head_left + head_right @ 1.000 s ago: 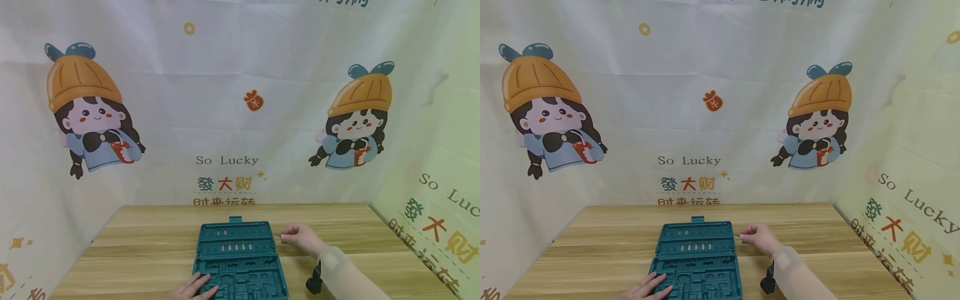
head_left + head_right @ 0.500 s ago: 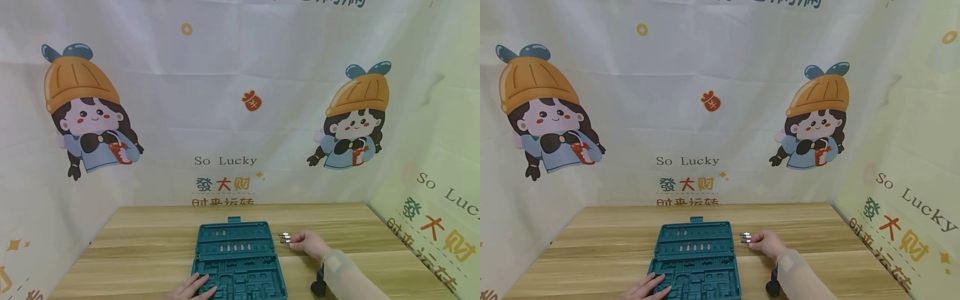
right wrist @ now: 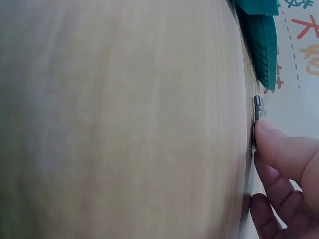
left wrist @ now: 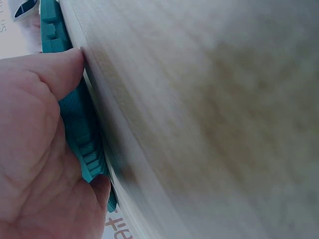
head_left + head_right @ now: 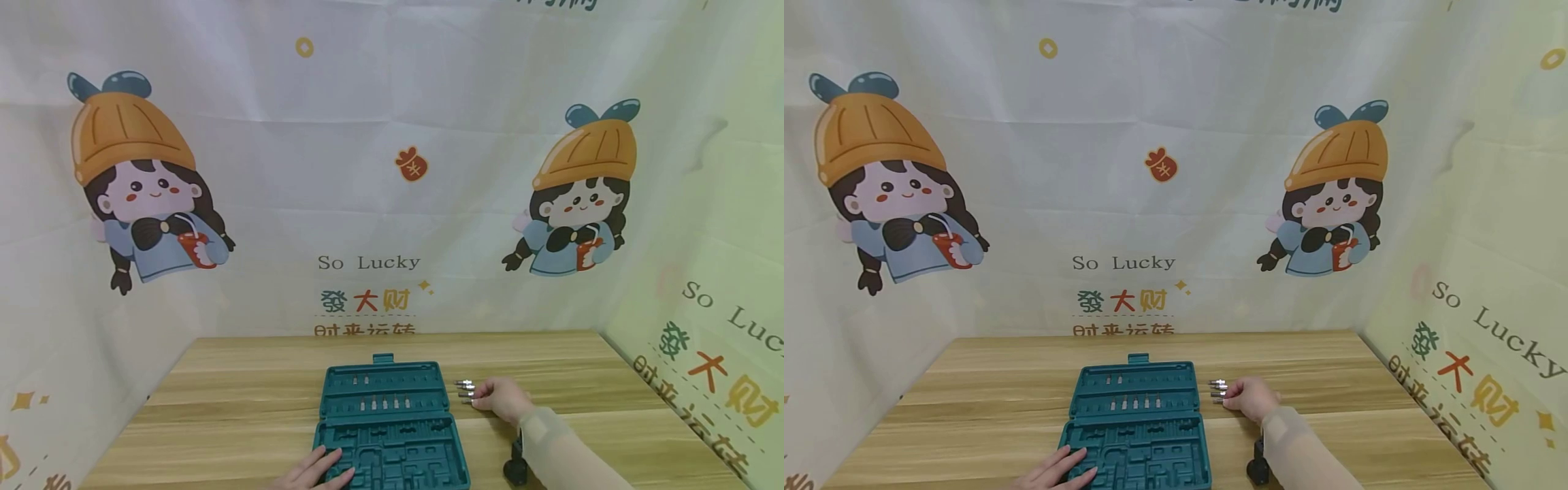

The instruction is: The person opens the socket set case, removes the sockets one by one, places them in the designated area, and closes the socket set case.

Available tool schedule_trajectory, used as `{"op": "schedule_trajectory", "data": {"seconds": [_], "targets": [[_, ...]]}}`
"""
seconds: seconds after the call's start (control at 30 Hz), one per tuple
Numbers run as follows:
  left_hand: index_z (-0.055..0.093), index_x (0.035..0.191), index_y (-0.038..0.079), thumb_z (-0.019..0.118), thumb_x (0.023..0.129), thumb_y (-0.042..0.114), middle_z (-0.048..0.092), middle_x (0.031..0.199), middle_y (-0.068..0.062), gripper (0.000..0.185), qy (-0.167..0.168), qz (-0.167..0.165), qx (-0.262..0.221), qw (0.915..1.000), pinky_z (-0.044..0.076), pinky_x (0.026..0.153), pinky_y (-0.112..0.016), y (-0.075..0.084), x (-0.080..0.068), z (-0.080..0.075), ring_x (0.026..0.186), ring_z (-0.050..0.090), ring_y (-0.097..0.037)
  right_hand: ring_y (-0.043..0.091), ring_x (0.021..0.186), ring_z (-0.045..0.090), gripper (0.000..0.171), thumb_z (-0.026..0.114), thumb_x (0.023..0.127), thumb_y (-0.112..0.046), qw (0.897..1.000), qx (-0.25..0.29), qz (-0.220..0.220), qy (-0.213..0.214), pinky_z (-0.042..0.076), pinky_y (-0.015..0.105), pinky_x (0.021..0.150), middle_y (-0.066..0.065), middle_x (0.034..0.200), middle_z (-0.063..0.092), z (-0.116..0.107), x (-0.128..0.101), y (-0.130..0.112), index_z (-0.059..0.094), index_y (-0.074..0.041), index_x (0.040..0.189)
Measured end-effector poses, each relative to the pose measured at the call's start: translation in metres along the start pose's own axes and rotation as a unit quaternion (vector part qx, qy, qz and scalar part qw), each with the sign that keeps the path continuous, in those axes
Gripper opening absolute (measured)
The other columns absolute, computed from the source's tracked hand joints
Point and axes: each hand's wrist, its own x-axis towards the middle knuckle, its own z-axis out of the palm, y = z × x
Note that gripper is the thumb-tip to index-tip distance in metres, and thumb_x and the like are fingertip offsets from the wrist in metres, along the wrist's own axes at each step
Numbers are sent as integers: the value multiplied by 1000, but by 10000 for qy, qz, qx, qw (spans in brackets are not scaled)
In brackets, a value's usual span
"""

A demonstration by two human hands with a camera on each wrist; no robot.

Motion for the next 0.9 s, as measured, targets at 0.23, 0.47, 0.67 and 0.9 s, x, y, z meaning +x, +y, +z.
{"op": "schedule_trajectory", "data": {"seconds": [0.23, 0.47, 0.67, 0.9], "targets": [[46, 144, 32, 58, 92, 49, 52, 139, -7, 56, 294, 83, 154, 9994, 55, 74, -32, 0, -1, 2, 114, 58, -36, 18, 76, 53, 12, 79, 76, -5, 10000, -22, 10, -19, 32, 42, 79, -2, 77, 63, 3, 1, 1, 67, -7, 76], [46, 144, 32, 60, 92, 49, 52, 139, -6, 57, 388, 127, 123, 9991, 55, 74, -32, 1, -3, 3, 114, 58, -35, 18, 77, 53, 14, 79, 76, -4, 9996, 253, 103, -122, 36, 34, 73, 2, 81, 62, 1, -1, 2, 66, -4, 82], [44, 146, 29, 56, 94, 48, 50, 141, -9, 57, 109, 174, -102, 9997, 55, 77, -34, 0, -2, 0, 116, 56, -39, 20, 76, 52, 10, 73, 84, -6, 9976, 654, 88, -212, 40, 32, 65, 5, 85, 61, -4, -3, -13, 64, -3, 86], [41, 148, 28, 46, 98, 52, 47, 143, -16, 55, -861, -25, -746, 9935, 53, 84, -40, -2, 6, -18, 121, 49, -45, 26, 85, 57, 7, 68, 90, -10, 9941, 983, -312, -320, 47, 41, 74, 6, 90, 63, 1, 5, -56, 65, -5, 90]]}}
